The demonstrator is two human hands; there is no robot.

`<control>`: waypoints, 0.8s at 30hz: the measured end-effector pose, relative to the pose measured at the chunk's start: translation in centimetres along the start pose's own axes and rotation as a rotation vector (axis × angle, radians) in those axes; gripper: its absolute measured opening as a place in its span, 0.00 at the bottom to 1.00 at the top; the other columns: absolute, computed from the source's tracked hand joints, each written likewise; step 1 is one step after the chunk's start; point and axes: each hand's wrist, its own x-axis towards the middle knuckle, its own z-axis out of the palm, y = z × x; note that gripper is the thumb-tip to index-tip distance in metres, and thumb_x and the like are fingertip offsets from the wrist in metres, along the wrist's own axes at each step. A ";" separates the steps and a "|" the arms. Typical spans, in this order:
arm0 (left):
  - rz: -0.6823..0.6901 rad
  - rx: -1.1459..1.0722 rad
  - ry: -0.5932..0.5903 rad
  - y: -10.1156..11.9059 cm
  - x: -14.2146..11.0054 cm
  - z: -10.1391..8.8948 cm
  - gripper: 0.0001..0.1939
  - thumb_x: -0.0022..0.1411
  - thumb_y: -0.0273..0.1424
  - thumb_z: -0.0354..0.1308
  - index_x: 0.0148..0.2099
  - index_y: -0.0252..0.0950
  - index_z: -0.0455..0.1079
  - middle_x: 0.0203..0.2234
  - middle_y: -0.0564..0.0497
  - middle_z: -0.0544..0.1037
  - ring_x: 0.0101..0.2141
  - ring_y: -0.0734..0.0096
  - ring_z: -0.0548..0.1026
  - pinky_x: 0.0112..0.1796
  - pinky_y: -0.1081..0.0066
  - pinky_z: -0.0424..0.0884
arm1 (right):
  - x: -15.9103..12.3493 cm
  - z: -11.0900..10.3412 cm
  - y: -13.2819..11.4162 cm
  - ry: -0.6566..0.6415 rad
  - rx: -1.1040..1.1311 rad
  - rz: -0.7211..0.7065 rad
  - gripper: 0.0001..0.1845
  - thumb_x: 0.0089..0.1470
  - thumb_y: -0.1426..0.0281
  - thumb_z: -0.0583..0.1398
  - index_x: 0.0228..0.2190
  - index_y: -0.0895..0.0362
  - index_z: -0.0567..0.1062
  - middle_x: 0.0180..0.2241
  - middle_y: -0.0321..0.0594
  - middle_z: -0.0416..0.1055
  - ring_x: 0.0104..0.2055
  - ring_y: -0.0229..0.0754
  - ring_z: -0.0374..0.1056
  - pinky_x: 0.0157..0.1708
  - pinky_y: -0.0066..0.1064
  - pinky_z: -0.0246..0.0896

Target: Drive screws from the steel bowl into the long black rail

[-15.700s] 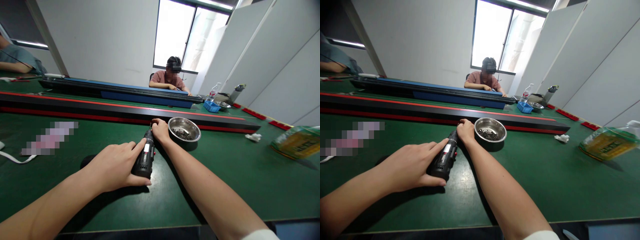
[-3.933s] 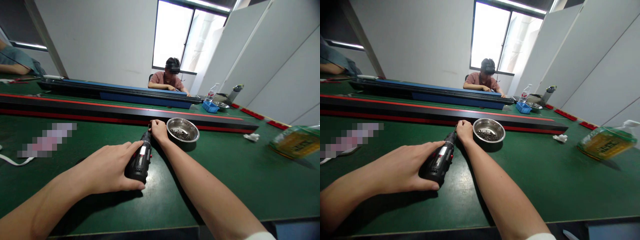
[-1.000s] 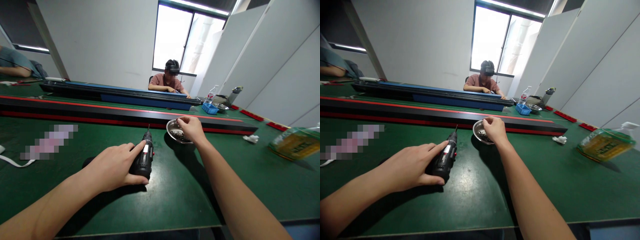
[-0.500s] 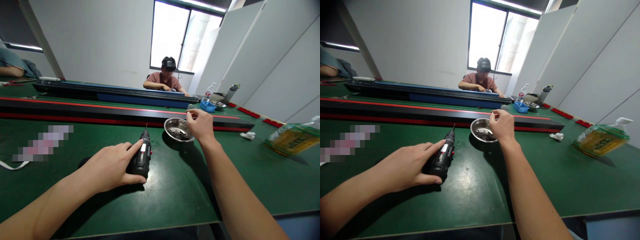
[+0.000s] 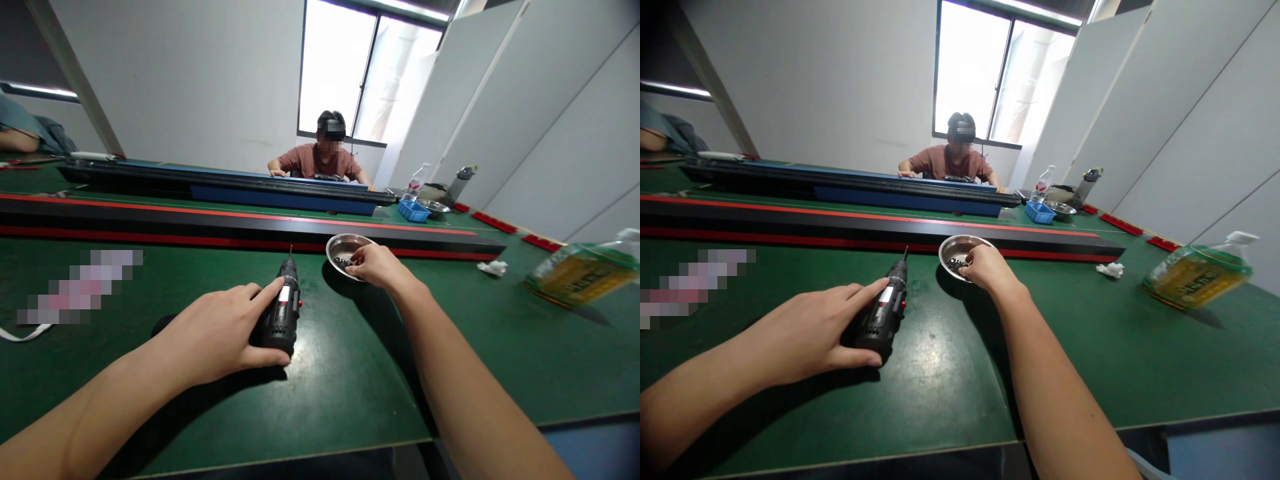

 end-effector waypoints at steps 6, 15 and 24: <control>0.007 -0.003 0.009 0.0 0.0 0.2 0.57 0.58 0.67 0.57 0.80 0.47 0.46 0.53 0.39 0.80 0.48 0.41 0.82 0.46 0.51 0.77 | 0.3 -0.2 -0.3 -0.159 -0.027 0.055 0.05 0.53 0.73 0.70 0.33 0.57 0.88 0.27 0.40 0.79 0.28 0.40 0.71 0.30 0.29 0.58; 0.006 -0.012 0.011 -0.2 0.0 0.4 0.58 0.58 0.69 0.56 0.80 0.48 0.45 0.54 0.38 0.80 0.48 0.41 0.82 0.45 0.52 0.77 | -0.1 -0.3 -0.5 -0.005 0.022 0.050 0.08 0.57 0.76 0.67 0.35 0.57 0.88 0.36 0.46 0.84 0.37 0.43 0.78 0.35 0.28 0.62; 0.008 -0.003 0.015 -0.3 0.1 0.6 0.58 0.58 0.70 0.54 0.81 0.48 0.44 0.53 0.39 0.80 0.47 0.40 0.82 0.44 0.52 0.76 | 0.2 -0.6 -0.6 0.207 0.111 0.088 0.08 0.61 0.70 0.67 0.38 0.57 0.89 0.37 0.48 0.84 0.40 0.46 0.79 0.39 0.30 0.65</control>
